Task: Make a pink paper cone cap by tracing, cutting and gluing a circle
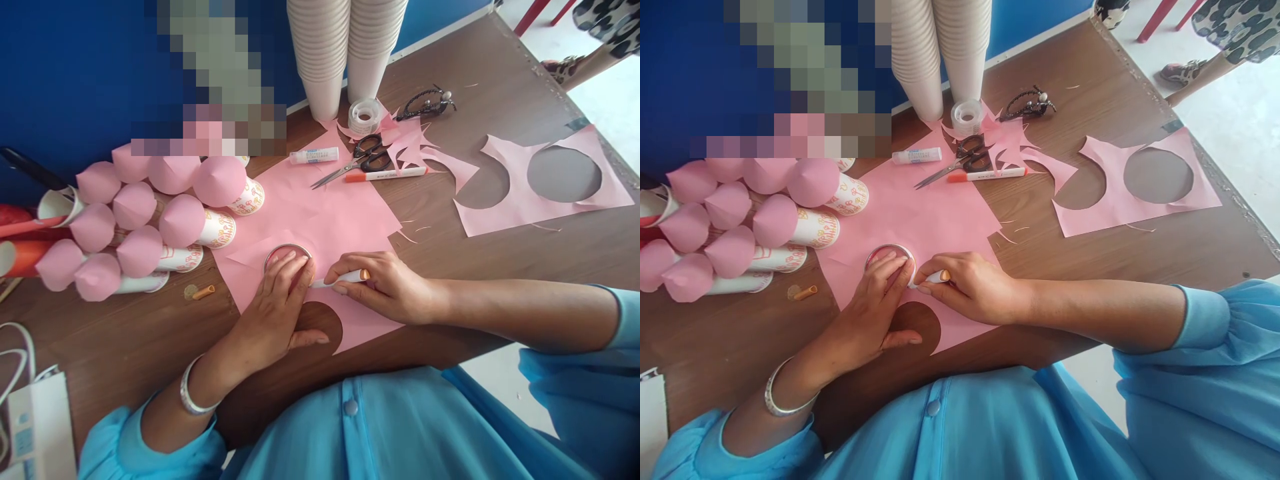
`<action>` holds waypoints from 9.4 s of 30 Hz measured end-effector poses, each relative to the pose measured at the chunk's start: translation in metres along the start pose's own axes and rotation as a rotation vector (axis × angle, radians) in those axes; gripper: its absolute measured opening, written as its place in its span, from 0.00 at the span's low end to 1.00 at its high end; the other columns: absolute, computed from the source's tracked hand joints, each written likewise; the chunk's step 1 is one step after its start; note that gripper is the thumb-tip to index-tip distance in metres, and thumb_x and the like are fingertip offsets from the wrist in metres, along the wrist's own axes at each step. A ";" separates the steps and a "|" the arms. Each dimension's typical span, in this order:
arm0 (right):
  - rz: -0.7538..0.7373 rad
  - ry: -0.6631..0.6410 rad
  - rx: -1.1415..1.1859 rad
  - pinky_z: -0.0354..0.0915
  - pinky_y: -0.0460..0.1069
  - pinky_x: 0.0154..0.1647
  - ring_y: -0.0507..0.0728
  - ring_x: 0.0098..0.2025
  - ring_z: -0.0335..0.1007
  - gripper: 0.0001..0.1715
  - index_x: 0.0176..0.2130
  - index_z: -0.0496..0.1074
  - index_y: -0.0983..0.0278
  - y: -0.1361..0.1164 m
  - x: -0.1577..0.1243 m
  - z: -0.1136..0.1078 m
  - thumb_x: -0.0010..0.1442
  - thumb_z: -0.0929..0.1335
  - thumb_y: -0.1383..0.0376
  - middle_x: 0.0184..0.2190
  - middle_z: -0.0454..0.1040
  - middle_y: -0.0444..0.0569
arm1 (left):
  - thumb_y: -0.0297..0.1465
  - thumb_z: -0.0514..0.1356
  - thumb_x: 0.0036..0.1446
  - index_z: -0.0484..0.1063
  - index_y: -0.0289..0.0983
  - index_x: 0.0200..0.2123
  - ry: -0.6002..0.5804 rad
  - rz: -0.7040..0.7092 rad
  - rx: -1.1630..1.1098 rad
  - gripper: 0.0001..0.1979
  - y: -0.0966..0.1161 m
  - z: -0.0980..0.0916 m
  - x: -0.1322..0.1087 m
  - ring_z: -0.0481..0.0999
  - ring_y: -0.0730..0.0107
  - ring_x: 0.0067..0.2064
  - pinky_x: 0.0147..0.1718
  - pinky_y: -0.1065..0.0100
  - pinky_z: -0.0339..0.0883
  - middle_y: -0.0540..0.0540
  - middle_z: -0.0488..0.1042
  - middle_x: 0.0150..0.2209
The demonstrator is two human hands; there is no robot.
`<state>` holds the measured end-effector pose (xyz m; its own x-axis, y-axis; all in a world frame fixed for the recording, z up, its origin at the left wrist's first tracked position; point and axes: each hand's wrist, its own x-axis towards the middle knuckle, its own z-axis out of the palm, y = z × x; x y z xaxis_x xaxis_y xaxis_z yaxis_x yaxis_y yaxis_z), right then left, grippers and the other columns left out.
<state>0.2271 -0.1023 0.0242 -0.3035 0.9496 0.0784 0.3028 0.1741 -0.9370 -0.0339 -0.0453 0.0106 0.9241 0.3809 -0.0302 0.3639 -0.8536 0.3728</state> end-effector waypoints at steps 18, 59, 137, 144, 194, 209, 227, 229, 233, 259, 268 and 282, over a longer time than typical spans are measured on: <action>-0.446 0.078 -0.230 0.76 0.54 0.55 0.59 0.53 0.81 0.13 0.55 0.73 0.62 -0.015 0.029 -0.044 0.71 0.69 0.68 0.52 0.82 0.54 | 0.54 0.65 0.59 0.34 0.34 0.77 0.047 -0.019 -0.014 0.59 0.003 0.002 0.002 0.54 0.27 0.73 0.68 0.26 0.54 0.23 0.57 0.68; -0.480 -0.436 -0.486 0.57 0.68 0.73 0.63 0.57 0.76 0.33 0.62 0.65 0.61 0.023 0.094 -0.006 0.61 0.75 0.66 0.52 0.79 0.55 | 0.20 0.64 0.64 0.75 0.38 0.53 0.576 -0.118 0.240 0.16 -0.011 -0.059 -0.009 0.82 0.64 0.49 0.51 0.61 0.78 0.42 0.79 0.49; -0.390 -0.519 -0.620 0.51 0.71 0.77 0.65 0.67 0.70 0.40 0.70 0.56 0.51 0.012 0.095 -0.008 0.66 0.73 0.59 0.66 0.73 0.49 | 0.26 0.63 0.67 0.72 0.37 0.37 0.810 -0.413 -0.359 0.04 0.003 -0.003 -0.061 0.80 0.71 0.35 0.35 0.69 0.71 0.47 0.82 0.36; -0.412 -0.497 -0.623 0.53 0.71 0.77 0.66 0.66 0.71 0.39 0.69 0.57 0.52 0.012 0.094 -0.007 0.66 0.74 0.58 0.64 0.74 0.51 | 0.26 0.63 0.67 0.71 0.37 0.37 0.808 -0.390 -0.363 0.04 0.000 -0.002 -0.059 0.79 0.71 0.35 0.34 0.69 0.70 0.47 0.81 0.35; -0.373 -0.542 -0.567 0.51 0.72 0.76 0.66 0.69 0.67 0.42 0.71 0.55 0.51 0.013 0.097 -0.009 0.66 0.74 0.57 0.67 0.71 0.51 | 0.21 0.63 0.65 0.72 0.39 0.43 0.763 -0.298 -0.284 0.09 0.029 0.003 -0.067 0.84 0.69 0.40 0.42 0.68 0.79 0.47 0.82 0.38; -0.359 -0.503 -0.541 0.51 0.71 0.77 0.67 0.68 0.69 0.40 0.69 0.60 0.50 0.010 0.096 -0.008 0.63 0.75 0.59 0.66 0.72 0.49 | 0.20 0.66 0.62 0.74 0.38 0.45 0.744 -0.267 -0.259 0.11 0.036 -0.001 -0.065 0.85 0.67 0.42 0.45 0.67 0.82 0.46 0.84 0.39; -0.360 -0.489 -0.507 0.55 0.69 0.75 0.67 0.67 0.70 0.37 0.65 0.66 0.54 0.012 0.100 -0.008 0.61 0.77 0.57 0.64 0.74 0.50 | 0.22 0.68 0.61 0.73 0.38 0.41 0.714 -0.193 -0.324 0.09 0.033 0.004 -0.039 0.85 0.69 0.39 0.41 0.70 0.81 0.46 0.83 0.37; -0.364 -0.486 -0.499 0.53 0.69 0.76 0.67 0.67 0.70 0.37 0.66 0.65 0.53 0.013 0.099 -0.007 0.62 0.76 0.55 0.65 0.74 0.50 | 0.22 0.68 0.61 0.73 0.38 0.42 0.725 -0.184 -0.302 0.09 0.033 0.005 -0.037 0.85 0.69 0.39 0.41 0.70 0.81 0.47 0.83 0.37; -0.358 -0.480 -0.505 0.51 0.69 0.77 0.67 0.68 0.69 0.36 0.66 0.65 0.54 0.014 0.099 -0.007 0.63 0.75 0.53 0.65 0.74 0.50 | 0.21 0.67 0.61 0.72 0.39 0.43 0.735 -0.155 -0.277 0.11 0.033 0.009 -0.034 0.86 0.69 0.40 0.42 0.69 0.82 0.46 0.83 0.38; -0.325 -0.482 -0.534 0.64 0.71 0.70 0.71 0.66 0.69 0.38 0.64 0.67 0.55 0.012 0.099 -0.006 0.59 0.78 0.57 0.62 0.76 0.50 | 0.20 0.66 0.62 0.72 0.36 0.46 0.662 -0.156 -0.158 0.11 0.030 0.008 -0.048 0.85 0.69 0.42 0.44 0.70 0.80 0.45 0.84 0.40; -0.334 -0.502 -0.526 0.59 0.72 0.72 0.70 0.64 0.71 0.39 0.65 0.66 0.55 0.013 0.099 -0.007 0.59 0.78 0.59 0.61 0.77 0.52 | 0.22 0.65 0.64 0.72 0.38 0.45 0.653 -0.188 -0.190 0.09 0.029 0.005 -0.056 0.85 0.70 0.40 0.42 0.70 0.80 0.47 0.84 0.38; -0.352 -0.490 -0.519 0.68 0.70 0.66 0.70 0.64 0.70 0.40 0.65 0.64 0.53 0.015 0.098 -0.007 0.59 0.78 0.60 0.61 0.75 0.51 | 0.21 0.65 0.62 0.73 0.39 0.46 0.708 -0.237 -0.135 0.12 0.023 0.003 -0.070 0.86 0.66 0.41 0.43 0.66 0.81 0.44 0.84 0.41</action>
<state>0.2082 -0.0047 0.0199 -0.7859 0.6145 0.0688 0.4607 0.6561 -0.5977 -0.0898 -0.0925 0.0183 0.5107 0.7252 0.4618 0.4842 -0.6865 0.5425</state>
